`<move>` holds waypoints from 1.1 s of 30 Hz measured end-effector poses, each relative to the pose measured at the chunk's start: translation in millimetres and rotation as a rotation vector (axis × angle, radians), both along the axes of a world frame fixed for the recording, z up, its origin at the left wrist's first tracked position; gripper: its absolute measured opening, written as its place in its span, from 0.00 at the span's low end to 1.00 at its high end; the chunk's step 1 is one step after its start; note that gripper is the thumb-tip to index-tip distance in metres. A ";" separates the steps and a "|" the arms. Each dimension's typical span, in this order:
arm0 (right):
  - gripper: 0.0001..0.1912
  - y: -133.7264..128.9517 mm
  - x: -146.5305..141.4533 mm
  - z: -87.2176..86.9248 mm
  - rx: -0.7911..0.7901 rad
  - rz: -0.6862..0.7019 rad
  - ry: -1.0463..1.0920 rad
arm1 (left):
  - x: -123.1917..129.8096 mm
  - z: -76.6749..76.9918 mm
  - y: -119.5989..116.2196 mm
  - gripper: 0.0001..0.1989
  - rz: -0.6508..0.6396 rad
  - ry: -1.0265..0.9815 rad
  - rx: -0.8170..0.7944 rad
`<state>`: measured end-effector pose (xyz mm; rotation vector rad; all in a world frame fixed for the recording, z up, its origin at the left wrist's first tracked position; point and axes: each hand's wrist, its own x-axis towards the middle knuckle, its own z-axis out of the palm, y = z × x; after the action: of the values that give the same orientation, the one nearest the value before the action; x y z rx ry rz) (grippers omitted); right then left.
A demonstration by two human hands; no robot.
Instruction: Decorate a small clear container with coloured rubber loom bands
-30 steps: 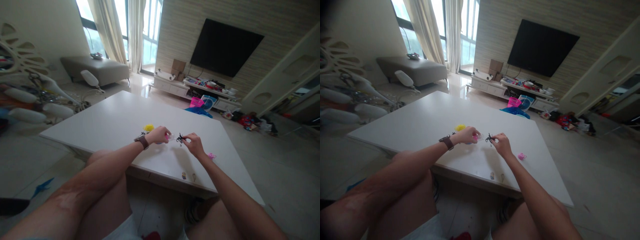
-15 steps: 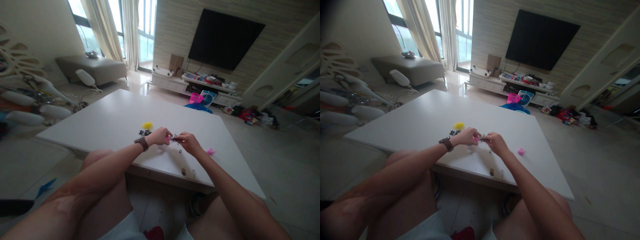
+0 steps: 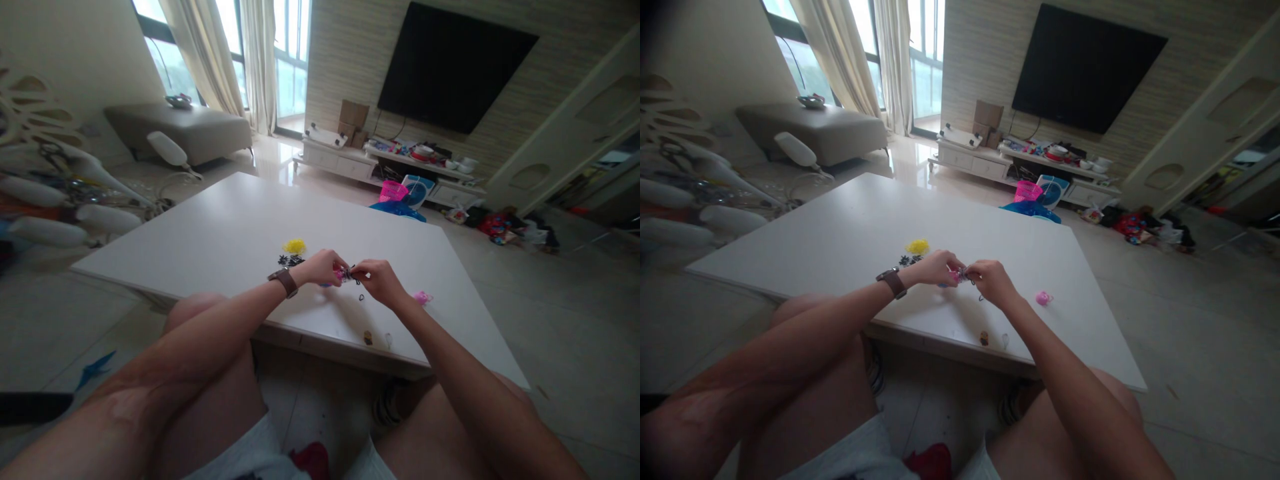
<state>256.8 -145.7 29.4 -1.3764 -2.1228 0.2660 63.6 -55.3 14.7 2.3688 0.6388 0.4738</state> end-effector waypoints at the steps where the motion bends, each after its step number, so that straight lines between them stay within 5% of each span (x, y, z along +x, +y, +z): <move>1: 0.12 -0.3 0.1 -0.3 0.007 -0.032 0.013 | 0.3 1.0 -0.9 0.15 -0.004 -0.006 -0.005; 5: 0.09 0.1 0.7 -0.4 0.035 -0.082 0.044 | 0.6 4.3 -3.0 0.14 -0.026 -0.037 -0.017; 15: 0.10 -0.5 3.5 9.4 0.059 0.078 0.014 | -2.3 6.5 1.2 0.21 0.004 -0.037 0.003; 23: 0.06 -5.6 3.6 10.8 0.089 -0.074 0.012 | -2.6 9.4 -0.7 0.20 0.002 -0.068 -0.099; 33: 0.09 -11.8 12.3 28.5 0.030 0.083 -0.038 | -6.6 14.6 -0.9 0.21 0.008 -0.130 -0.200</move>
<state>269.1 -157.4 57.9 -1.2878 -2.2097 0.2408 57.0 -56.2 29.3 2.1290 0.6061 0.5369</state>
